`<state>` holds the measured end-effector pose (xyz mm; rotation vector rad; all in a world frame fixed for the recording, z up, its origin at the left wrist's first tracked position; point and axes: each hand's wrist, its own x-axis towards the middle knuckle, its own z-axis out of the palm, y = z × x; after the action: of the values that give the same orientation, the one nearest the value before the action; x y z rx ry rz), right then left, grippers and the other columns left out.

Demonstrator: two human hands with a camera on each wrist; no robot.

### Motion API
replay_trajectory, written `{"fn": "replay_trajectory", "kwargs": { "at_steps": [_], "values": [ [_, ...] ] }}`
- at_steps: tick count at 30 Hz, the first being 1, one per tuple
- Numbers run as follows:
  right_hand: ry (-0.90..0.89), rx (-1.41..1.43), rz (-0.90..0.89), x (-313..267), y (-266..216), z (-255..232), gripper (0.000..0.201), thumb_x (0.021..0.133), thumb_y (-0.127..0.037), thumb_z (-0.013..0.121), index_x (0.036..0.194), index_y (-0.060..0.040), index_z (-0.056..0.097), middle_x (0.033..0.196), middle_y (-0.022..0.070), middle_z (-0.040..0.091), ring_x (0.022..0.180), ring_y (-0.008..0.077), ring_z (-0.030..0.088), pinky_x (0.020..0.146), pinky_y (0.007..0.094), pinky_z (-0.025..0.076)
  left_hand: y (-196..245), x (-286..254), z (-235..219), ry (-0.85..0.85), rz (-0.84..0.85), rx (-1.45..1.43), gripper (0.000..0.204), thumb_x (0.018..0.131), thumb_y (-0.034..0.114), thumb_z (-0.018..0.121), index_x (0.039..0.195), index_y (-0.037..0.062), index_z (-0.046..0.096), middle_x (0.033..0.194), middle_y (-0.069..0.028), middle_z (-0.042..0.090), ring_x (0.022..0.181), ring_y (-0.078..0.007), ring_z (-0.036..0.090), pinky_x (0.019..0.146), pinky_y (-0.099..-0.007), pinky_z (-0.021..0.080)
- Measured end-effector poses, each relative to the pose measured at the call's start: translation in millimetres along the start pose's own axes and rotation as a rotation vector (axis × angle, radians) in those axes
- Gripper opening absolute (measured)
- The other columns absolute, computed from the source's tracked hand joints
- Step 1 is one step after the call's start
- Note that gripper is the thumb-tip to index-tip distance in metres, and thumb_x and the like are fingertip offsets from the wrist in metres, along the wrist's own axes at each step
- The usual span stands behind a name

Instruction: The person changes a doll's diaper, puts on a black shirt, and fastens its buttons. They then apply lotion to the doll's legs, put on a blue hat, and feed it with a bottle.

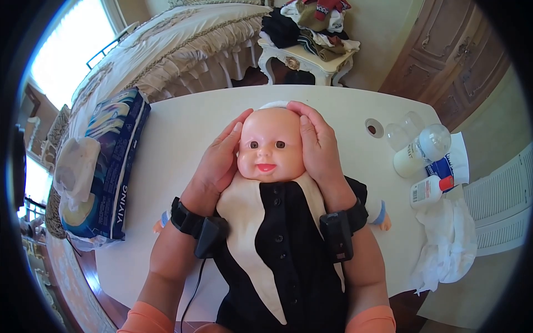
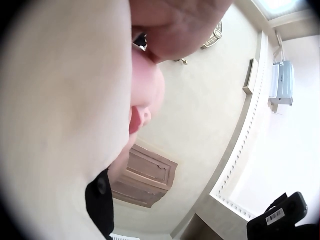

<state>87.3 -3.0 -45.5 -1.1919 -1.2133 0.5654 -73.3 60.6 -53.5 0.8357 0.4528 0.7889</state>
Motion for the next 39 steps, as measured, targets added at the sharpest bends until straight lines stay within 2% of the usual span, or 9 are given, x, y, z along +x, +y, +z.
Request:
{"fn": "replay_trajectory", "kwargs": {
  "at_steps": [5,10,13,19,26,30,32,34,39],
  "values": [
    [-0.072,0.134,0.088,-5,-4,-1,0.031,0.092,-0.016,0.037,0.116,-0.0004,0.047,0.111,0.0100,0.052,0.103,0.0157,0.048,0.090,0.0264,0.036,-5,-1,-6,0.004,-0.094,-0.097,0.042,0.093,0.029,0.034,0.128,0.0045,0.034,0.121,-0.0122,0.045,0.110,-0.0218,0.045,0.094,-0.0347,0.038],
    [-0.270,0.287,0.121,-16,-9,-16,0.042,0.092,-0.017,0.035,0.130,0.0004,0.030,0.132,0.0103,0.035,0.121,0.0171,0.032,0.101,0.0288,0.024,-4,-2,-7,-0.045,-0.147,-0.108,0.043,0.093,0.030,0.035,0.127,0.0044,0.035,0.122,-0.0124,0.044,0.111,-0.0223,0.044,0.094,-0.0349,0.038],
    [-0.277,0.352,0.119,-21,-9,-18,0.044,0.092,-0.018,0.036,0.131,0.0002,0.028,0.133,0.0102,0.032,0.123,0.0174,0.030,0.101,0.0288,0.023,-8,0,-16,-0.114,-0.152,-0.138,0.053,0.090,0.031,0.044,0.132,0.0045,0.026,0.124,-0.0117,0.042,0.110,-0.0192,0.044,0.089,-0.0316,0.042],
    [-0.116,0.046,0.062,-22,0,-9,0.043,0.093,-0.024,0.034,0.129,-0.0009,0.032,0.130,0.0124,0.036,0.120,0.0190,0.034,0.100,0.0285,0.025,-8,-8,-9,-0.001,-0.138,-0.119,0.044,0.093,0.027,0.036,0.130,0.0058,0.031,0.127,-0.0105,0.040,0.114,-0.0213,0.042,0.095,-0.0336,0.037],
    [-0.191,0.071,0.110,-28,-10,-3,0.048,0.094,-0.028,0.028,0.133,-0.0017,0.022,0.134,0.0121,0.030,0.124,0.0182,0.028,0.101,0.0285,0.022,3,-35,-13,-0.168,-0.074,-0.003,0.058,0.091,0.025,0.042,0.137,0.0092,0.010,0.137,-0.0101,0.025,0.122,-0.0203,0.030,0.098,-0.0323,0.031],
    [-0.332,0.149,0.057,-33,-5,-5,0.060,0.091,-0.034,0.035,0.136,-0.0038,0.009,0.137,0.0127,0.024,0.127,0.0207,0.023,0.102,0.0305,0.020,11,-49,-15,-0.262,0.001,0.096,0.065,0.090,0.022,0.044,0.137,0.0076,0.002,0.142,-0.0113,0.011,0.130,-0.0207,0.013,0.103,-0.0319,0.019],
    [-0.358,0.144,0.058,-35,-5,-3,0.067,0.089,-0.037,0.039,0.137,-0.0044,0.005,0.137,0.0130,0.022,0.127,0.0214,0.022,0.103,0.0313,0.019,10,-50,-20,-0.288,0.035,0.134,0.069,0.089,0.023,0.047,0.137,0.0072,0.001,0.142,-0.0116,0.010,0.130,-0.0208,0.012,0.104,-0.0320,0.017],
    [-0.403,0.412,0.034,-38,-11,0,0.079,0.083,-0.035,0.053,0.136,-0.0012,0.004,0.138,0.0161,0.017,0.127,0.0242,0.023,0.102,0.0337,0.023,8,-49,-22,-0.321,0.067,0.171,0.073,0.087,0.024,0.050,0.137,0.0068,0.000,0.142,-0.0120,0.009,0.131,-0.0208,0.010,0.104,-0.0322,0.016],
    [-0.335,0.252,-0.013,-43,-10,2,0.096,0.073,-0.040,0.065,0.135,0.0020,0.004,0.137,0.0179,0.019,0.126,0.0266,0.025,0.101,0.0352,0.025,6,-49,-20,-0.305,0.049,0.099,0.085,0.082,0.026,0.058,0.136,0.0028,-0.004,0.142,-0.0143,0.009,0.131,-0.0216,0.010,0.104,-0.0322,0.014]
  ]
}}
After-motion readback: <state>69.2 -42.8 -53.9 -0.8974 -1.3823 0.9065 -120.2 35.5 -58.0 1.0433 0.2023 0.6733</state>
